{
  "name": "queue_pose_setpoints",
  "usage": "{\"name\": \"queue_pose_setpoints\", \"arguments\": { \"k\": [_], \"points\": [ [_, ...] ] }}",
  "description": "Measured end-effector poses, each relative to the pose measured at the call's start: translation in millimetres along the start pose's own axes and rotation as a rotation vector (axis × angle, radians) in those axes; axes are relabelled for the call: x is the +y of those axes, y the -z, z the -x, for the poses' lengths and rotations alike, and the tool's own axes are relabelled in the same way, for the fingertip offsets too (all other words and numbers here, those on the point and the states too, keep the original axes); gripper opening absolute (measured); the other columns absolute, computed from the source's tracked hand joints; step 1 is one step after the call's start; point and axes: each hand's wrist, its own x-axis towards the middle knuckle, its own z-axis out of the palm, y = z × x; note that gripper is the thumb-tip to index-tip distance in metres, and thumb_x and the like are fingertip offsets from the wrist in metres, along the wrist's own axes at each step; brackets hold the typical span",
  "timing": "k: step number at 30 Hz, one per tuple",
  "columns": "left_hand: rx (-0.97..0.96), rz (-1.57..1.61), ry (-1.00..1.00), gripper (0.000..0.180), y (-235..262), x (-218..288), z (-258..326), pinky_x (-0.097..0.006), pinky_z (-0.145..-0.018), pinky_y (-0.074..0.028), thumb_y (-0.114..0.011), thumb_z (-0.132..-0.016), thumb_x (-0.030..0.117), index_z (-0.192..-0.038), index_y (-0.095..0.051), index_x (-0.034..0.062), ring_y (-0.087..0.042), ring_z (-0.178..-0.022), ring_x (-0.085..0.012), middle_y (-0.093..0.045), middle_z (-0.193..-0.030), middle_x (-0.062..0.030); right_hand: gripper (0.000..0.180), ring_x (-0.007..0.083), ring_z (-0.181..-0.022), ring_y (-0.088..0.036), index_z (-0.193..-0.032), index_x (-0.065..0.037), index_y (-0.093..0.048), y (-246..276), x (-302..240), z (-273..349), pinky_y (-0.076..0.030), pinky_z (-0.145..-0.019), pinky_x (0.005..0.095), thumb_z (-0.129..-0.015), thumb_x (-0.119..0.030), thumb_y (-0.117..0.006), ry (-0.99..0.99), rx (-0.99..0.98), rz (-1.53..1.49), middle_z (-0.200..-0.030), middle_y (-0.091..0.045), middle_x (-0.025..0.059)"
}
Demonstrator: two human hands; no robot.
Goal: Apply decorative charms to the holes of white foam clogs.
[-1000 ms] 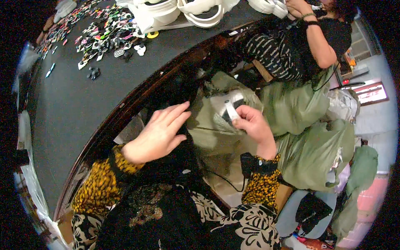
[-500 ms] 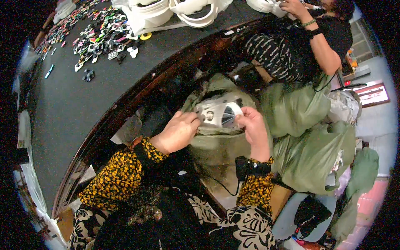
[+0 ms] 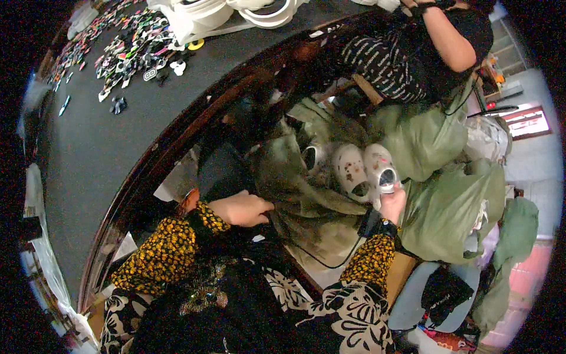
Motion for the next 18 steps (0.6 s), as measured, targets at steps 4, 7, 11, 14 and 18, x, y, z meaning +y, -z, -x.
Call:
{"name": "queue_pose_setpoints", "arguments": {
  "k": [4, 7, 11, 14, 18],
  "points": [
    [0.14, 0.029, 0.003, 0.037, 19, 3, 12, -0.049, -0.088, -0.044, -0.055, -0.09, 0.027, -0.117, -0.056, 0.0023, -0.06, -0.1, -0.0381, -0.064, -0.103, -0.0203, 0.027, 0.0243, -0.087, -0.063, -0.104, 0.008, -0.061, 26, 16, -16, -0.049, -0.08, 0.0335, -0.085, -0.011, -0.058, 0.083, 0.035, -0.243, -0.1, -0.066, 0.0124],
    [0.228, 0.034, -0.061, 0.037, 32, 4, 8, -0.048, -0.086, -0.046, -0.056, -0.09, 0.025, -0.118, -0.056, 0.0003, -0.06, -0.099, -0.0397, -0.064, -0.104, -0.0218, 0.025, 0.0251, -0.093, -0.058, -0.107, 0.006, -0.057, 52, 36, -69, -0.046, -0.087, 0.0397, -0.096, -0.015, -0.048, -0.446, 0.184, -1.558, -0.103, -0.062, 0.0135],
    [0.329, 0.04, -0.059, 0.035, 44, 4, 25, -0.047, -0.084, -0.048, -0.058, -0.088, 0.021, -0.114, -0.057, -0.0023, -0.06, -0.096, -0.0406, -0.063, -0.103, -0.0239, 0.032, 0.0253, -0.098, -0.06, -0.116, 0.009, -0.052, 80, -25, -97, -0.049, -0.087, 0.0389, -0.1, -0.018, -0.044, -0.306, 0.163, -1.565, -0.109, -0.061, 0.0147],
    [0.37, 0.042, -0.08, 0.033, 55, 15, 38, -0.046, -0.083, -0.048, -0.059, -0.087, 0.019, -0.112, -0.057, -0.0028, -0.06, -0.095, -0.0401, -0.063, -0.102, -0.0238, 0.024, 0.0255, -0.089, -0.059, -0.107, 0.005, -0.054, 103, -95, -99, -0.05, -0.083, 0.0384, -0.098, -0.016, -0.047, -0.193, 0.217, -1.563, -0.099, -0.06, 0.0128],
    [0.539, -0.025, -0.181, 0.03, 68, 47, 87, -0.043, -0.08, -0.049, -0.061, -0.086, 0.018, -0.107, -0.058, -0.0034, -0.061, -0.092, -0.0368, -0.064, -0.099, -0.0196, 0.02, 0.0255, -0.084, -0.057, -0.102, 0.004, -0.053, 135, -181, -71, -0.049, -0.078, 0.0392, -0.096, -0.015, -0.052, 0.176, 0.035, -1.617, -0.093, -0.059, 0.0131]
  ]
}}
